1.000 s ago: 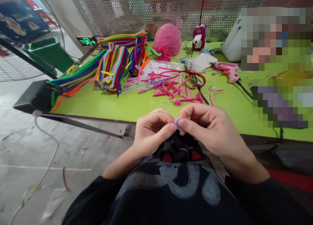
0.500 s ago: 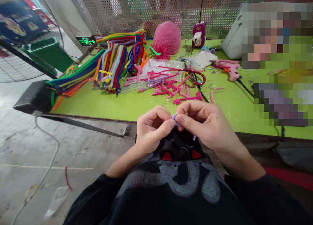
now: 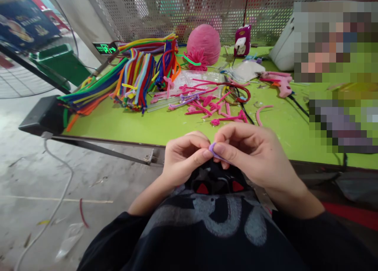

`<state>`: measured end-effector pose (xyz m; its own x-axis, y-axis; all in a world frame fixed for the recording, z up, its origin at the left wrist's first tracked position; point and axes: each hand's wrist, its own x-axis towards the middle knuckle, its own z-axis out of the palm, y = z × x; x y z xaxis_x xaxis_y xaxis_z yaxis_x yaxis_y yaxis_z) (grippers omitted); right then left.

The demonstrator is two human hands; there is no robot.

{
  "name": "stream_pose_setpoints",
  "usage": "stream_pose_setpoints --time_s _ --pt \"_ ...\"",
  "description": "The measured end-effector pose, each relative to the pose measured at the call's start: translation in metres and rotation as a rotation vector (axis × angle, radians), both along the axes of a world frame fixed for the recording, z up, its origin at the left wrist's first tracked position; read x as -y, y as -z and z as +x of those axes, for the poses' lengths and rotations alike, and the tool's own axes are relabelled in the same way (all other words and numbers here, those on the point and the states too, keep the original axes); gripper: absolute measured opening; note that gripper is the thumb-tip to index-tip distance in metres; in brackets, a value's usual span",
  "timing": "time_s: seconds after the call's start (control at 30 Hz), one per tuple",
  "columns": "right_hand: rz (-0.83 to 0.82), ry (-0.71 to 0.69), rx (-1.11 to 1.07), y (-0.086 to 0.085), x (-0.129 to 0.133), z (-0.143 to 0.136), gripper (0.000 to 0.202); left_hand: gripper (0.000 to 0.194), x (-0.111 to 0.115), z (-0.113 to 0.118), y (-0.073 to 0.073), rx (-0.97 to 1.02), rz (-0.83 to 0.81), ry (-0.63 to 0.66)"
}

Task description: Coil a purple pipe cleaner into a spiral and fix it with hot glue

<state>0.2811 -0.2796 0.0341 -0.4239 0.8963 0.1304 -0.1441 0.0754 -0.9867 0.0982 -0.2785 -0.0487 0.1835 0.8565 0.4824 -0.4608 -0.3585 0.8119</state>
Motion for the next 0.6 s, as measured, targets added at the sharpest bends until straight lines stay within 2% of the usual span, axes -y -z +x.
stream_pose_setpoints --time_s 0.2,0.3,0.47,0.6 --pt "0.027 0.023 0.018 -0.001 0.004 -0.002 0.018 0.007 0.004 -0.001 -0.003 -0.027 0.019 -0.017" --pt "0.041 0.043 0.041 0.000 0.002 -0.002 0.019 0.004 0.004 0.001 -0.003 -0.034 -0.041 -0.043" --pt "0.036 0.069 0.067 0.005 -0.007 -0.002 0.024 0.017 0.000 0.006 -0.007 -0.038 -0.136 -0.144" --pt "0.168 0.106 0.129 0.010 -0.010 -0.003 0.019 0.015 -0.004 0.006 -0.012 -0.068 -0.152 -0.196"
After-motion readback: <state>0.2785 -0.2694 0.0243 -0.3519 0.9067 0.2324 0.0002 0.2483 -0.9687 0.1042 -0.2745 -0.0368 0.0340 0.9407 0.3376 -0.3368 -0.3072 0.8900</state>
